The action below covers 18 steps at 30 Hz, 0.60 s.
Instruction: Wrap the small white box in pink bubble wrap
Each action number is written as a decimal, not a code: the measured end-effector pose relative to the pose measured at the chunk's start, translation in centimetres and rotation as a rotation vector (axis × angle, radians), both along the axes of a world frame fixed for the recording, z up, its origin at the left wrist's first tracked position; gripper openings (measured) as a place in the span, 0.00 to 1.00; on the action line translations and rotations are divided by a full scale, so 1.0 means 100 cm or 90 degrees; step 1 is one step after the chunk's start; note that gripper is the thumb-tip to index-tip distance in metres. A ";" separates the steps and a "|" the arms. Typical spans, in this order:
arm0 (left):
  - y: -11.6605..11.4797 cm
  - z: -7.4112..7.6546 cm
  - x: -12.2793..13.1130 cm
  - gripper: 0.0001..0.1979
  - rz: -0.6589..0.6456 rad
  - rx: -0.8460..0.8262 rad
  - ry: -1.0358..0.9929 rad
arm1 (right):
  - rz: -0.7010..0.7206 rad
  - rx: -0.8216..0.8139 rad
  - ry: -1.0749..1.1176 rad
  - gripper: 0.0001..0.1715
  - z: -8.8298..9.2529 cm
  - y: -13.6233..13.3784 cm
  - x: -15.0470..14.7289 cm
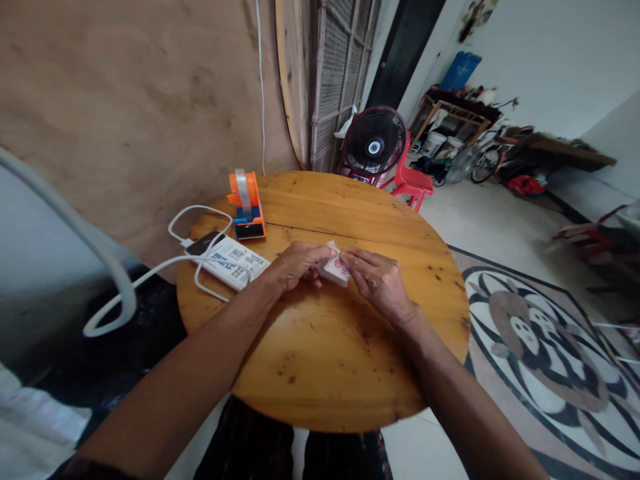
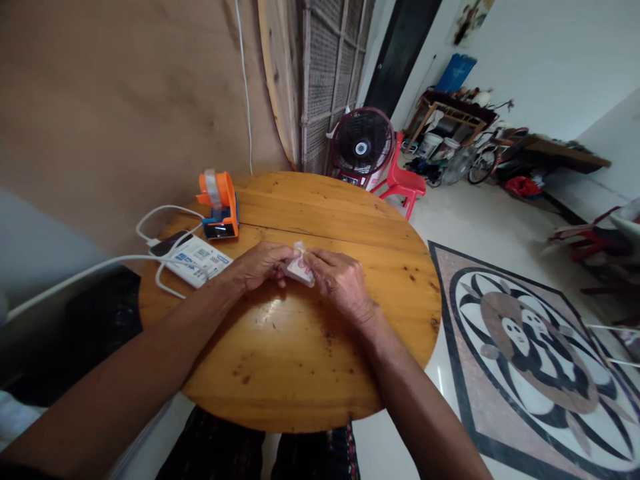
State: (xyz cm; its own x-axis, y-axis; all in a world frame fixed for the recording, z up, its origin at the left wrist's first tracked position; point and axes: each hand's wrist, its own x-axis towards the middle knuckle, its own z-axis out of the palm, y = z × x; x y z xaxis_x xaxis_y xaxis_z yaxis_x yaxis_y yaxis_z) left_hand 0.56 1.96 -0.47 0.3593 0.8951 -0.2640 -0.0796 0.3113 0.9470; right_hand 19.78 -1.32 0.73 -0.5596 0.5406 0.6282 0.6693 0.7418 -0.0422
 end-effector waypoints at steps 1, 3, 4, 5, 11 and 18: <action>0.000 0.000 0.000 0.11 0.000 0.001 0.002 | 0.003 -0.010 0.004 0.17 0.000 0.000 0.000; 0.000 -0.001 0.000 0.11 0.006 0.002 0.003 | 0.011 -0.032 0.010 0.18 0.000 0.000 0.001; 0.000 -0.001 0.000 0.11 0.009 0.002 0.002 | 0.015 -0.043 0.014 0.18 -0.001 0.000 0.002; 0.001 -0.002 0.000 0.11 0.012 0.001 0.000 | 0.018 -0.054 0.018 0.18 -0.001 0.001 0.002; 0.003 -0.007 -0.002 0.12 0.015 0.006 -0.018 | 0.019 -0.116 0.013 0.20 0.000 0.000 0.004; 0.004 -0.008 -0.002 0.12 0.024 0.029 -0.038 | 0.009 -0.078 -0.013 0.19 0.001 0.001 0.001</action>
